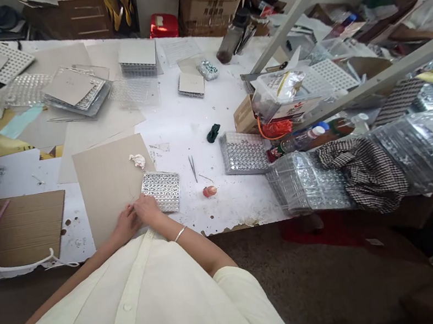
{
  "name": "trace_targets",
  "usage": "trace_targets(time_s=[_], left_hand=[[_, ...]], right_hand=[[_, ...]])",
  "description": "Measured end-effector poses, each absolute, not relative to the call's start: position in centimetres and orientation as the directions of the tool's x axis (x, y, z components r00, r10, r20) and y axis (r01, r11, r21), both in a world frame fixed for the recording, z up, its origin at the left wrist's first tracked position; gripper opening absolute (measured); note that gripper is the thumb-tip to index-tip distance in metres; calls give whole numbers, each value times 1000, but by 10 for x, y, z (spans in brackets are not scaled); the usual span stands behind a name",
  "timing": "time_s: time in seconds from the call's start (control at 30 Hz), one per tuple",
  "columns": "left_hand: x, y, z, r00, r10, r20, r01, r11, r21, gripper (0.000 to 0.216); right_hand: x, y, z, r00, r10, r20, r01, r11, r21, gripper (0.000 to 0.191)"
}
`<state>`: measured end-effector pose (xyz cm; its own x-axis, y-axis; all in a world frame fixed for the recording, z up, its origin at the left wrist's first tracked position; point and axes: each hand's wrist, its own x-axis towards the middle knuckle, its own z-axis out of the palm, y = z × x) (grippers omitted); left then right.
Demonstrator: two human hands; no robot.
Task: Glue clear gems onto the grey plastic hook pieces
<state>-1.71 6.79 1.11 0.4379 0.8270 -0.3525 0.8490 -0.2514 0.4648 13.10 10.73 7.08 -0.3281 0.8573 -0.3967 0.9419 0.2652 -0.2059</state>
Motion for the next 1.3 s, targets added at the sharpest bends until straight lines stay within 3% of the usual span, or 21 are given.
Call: trace_targets(time_s=[0.37,0.57,0.8,0.97,1.13,1.3], left_hand=[[-13,67,16,410,827,-385,859,-209,467,45],[-11,64,18,408,818,-406,852,-181,490,50],[-12,61,18,416,811,-411,841,-172,512,53],[-14,62,21,417,805,-422,837,-159,523,55],[-12,66,26,362,845,-394,840,-112,531,62],[1,86,29,324,875,-359,834,-86,546,74]], right_hand=[[157,122,70,-504,775,-382,862,421,-283,20],[182,133,78,-395,857,-330,911,319,-261,34],[170,151,59,-348,876,-335,918,245,-314,27],[182,146,62,-246,924,-294,894,99,-436,25],[252,106,70,51,971,-232,820,-173,-545,32],[300,46,49,282,910,-303,676,-413,-611,44]])
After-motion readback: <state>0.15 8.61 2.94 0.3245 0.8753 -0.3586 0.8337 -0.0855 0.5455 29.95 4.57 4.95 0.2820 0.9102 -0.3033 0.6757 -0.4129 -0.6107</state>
